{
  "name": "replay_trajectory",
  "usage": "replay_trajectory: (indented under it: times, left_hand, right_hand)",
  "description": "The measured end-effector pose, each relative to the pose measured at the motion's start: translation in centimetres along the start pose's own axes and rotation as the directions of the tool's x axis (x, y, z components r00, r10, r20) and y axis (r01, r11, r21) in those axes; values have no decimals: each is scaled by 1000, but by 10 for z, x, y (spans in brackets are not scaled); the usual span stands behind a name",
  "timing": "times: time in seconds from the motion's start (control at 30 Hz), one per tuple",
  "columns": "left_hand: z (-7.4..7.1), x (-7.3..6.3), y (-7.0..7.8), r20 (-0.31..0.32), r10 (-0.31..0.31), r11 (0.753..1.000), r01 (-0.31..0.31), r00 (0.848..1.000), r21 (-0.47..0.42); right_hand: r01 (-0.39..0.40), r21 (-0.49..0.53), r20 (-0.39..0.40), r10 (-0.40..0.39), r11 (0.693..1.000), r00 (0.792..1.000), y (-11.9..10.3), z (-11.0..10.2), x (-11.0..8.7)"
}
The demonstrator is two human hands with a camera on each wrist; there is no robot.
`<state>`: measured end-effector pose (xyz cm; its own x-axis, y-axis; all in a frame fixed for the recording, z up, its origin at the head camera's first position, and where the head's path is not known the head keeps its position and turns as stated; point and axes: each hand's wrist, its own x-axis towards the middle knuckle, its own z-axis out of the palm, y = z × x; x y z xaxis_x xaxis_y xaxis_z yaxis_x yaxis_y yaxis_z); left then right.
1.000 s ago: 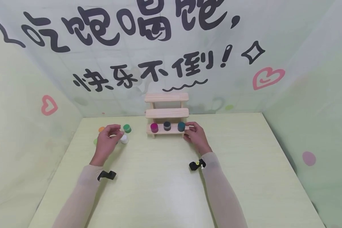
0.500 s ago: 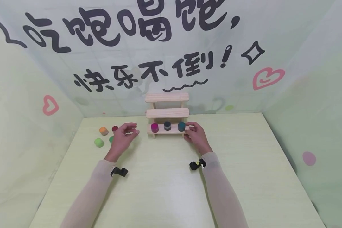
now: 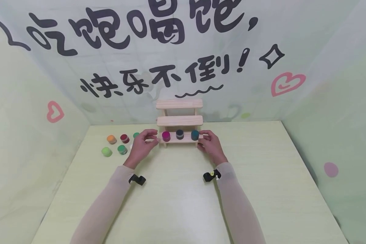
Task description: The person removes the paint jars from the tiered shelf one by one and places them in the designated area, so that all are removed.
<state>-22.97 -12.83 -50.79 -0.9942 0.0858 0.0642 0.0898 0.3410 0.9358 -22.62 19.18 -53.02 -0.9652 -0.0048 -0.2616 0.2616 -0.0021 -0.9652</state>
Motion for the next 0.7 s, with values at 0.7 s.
replay_trajectory:
  times: [0.7]
  left_hand:
    - [28, 12, -3, 31, 33, 993, -37, 999, 114]
  right_hand:
    - [-6, 19, 6, 6, 1000, 1000, 1, -2, 2]
